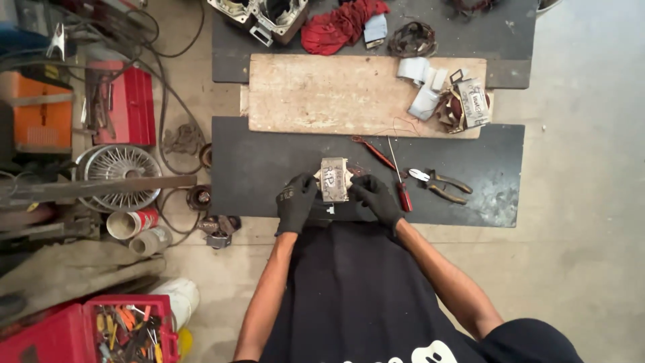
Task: Repairing an electronic component by disassembling it with a screwdriver and pliers on a workbench
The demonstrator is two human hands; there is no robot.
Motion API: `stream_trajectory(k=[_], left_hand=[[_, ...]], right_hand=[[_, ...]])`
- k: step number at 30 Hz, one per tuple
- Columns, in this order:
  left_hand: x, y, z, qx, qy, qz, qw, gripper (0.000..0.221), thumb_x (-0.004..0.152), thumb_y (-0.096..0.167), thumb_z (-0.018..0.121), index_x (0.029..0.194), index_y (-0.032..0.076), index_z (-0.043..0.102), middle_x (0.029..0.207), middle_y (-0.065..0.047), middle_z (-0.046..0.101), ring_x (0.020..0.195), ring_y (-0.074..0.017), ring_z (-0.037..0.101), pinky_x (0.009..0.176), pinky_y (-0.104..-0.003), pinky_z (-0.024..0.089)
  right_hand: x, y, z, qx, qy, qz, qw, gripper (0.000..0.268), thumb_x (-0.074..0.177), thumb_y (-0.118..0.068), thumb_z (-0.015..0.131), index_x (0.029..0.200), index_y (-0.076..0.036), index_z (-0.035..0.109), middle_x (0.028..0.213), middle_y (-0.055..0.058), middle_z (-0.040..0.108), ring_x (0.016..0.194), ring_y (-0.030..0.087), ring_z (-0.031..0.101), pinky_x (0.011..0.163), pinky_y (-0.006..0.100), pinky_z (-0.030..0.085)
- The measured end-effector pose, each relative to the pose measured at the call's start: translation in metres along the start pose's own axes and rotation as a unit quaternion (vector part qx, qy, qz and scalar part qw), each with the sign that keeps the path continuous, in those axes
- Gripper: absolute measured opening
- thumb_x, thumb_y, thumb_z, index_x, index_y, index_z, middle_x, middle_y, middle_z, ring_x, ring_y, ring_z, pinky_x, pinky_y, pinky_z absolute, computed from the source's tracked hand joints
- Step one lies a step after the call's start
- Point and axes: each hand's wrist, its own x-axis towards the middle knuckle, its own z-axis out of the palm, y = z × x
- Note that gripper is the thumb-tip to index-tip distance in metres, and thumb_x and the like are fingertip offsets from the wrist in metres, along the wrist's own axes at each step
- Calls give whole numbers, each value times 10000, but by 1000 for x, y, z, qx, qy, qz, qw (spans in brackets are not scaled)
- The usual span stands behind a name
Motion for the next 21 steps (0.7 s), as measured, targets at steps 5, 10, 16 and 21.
stream_trajectory(k=[5, 10, 16, 21], left_hand=[[10, -16, 6, 20, 7, 67, 998, 290, 1008, 432, 537, 1082, 228, 730, 922, -96, 749, 897, -357, 733, 741, -487, 591], [13, -7, -6, 9, 0, 88, 996, 257, 995, 373, 542, 1025, 183, 712, 895, -134, 727, 924, -354, 725, 763, -483, 599], [39, 4, -16, 83, -99, 159, 979, 376, 1001, 473, 471, 979, 160, 678, 893, -104, 698, 947, -330, 720, 778, -478, 601], [52, 6, -19, 204, -151, 272, 928, 407, 947, 507, 509, 893, 154, 704, 823, -85, 709, 900, -318, 739, 720, -463, 606]], right_hand=[[4, 5, 11, -16, 61, -11, 998, 419, 885, -337, 822, 1172, -56, 705, 864, 98, 706, 792, 189, 674, 680, 285, 542], [6, -18, 5, -94, 120, -74, 985, 223, 996, -185, 631, 1183, -103, 720, 811, 99, 688, 758, 198, 658, 718, 322, 541], [-8, -51, 7, -175, 126, -151, 965, 316, 1030, -209, 606, 1321, -103, 667, 1224, 220, 706, 1158, 402, 662, 998, 487, 535], [8, -57, 14, -172, 74, -104, 977, 294, 1003, -407, 677, 1205, -198, 722, 934, 44, 771, 806, 173, 718, 875, 374, 566]])
